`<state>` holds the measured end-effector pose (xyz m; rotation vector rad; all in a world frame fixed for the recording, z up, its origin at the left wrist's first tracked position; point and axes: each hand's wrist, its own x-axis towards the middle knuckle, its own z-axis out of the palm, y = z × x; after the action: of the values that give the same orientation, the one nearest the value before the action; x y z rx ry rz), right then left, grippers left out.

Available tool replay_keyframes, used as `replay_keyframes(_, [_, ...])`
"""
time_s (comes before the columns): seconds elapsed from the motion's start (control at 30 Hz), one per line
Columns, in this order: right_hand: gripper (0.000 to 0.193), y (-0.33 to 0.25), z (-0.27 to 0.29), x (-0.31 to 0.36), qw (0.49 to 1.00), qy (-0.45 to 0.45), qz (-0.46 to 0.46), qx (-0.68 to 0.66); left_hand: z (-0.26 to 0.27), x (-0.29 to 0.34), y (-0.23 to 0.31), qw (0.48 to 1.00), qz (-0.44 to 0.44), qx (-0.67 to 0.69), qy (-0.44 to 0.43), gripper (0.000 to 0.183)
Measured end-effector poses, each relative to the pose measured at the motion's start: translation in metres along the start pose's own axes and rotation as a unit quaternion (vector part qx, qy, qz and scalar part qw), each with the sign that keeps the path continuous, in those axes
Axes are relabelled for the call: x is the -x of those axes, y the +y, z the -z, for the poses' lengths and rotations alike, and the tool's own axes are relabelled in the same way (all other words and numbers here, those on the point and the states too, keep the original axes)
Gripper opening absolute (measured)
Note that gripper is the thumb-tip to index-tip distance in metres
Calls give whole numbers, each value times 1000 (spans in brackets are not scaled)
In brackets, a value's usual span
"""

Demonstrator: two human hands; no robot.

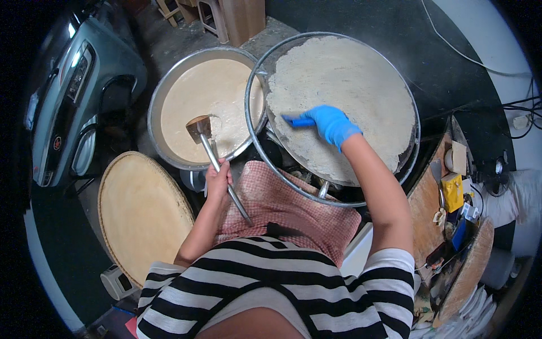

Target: The person ladles batter onto a hot griddle, spreads it into a thin circle, cooks it, then lifts and transfers the crepe to a tray. The cycle repeats with a second crepe.

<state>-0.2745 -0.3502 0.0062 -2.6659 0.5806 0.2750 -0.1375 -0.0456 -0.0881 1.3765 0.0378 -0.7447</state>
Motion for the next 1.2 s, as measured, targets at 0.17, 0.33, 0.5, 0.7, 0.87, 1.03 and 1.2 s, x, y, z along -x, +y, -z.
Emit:
replay_keyframes(0.17, [23, 0, -36, 57, 986, 12, -76, -148, -3, 1, -1, 1000, -4, -1, -3, 14])
replay_keyframes(0.33, [29, -20, -64, 113, 994, 37, -17, 99, -6, 3, -2, 1000, 5, -23, -9, 21])
replay_keyframes(0.5, [35, -33, -73, 155, 998, 55, -42, 13, -9, 2, -2, 999, -13, -47, -25, 18])
replay_keyframes(0.7, [52, 36, -55, 156, 946, 261, -186, -40, -16, 3, -1, 998, -15, -45, -31, 17])
replay_keyframes(0.87, [33, 59, -70, 105, 920, 247, -282, 112, -21, 7, 1, 996, -29, -65, -50, 15])
replay_keyframes(1.03, [26, 38, -91, 117, 925, 209, -283, 147, -20, 7, 3, 997, -31, -52, -43, 15])
replay_keyframes(1.2, [44, 54, -63, 151, 940, 246, -231, 47, -23, 2, -3, 997, -33, -54, -45, 15])
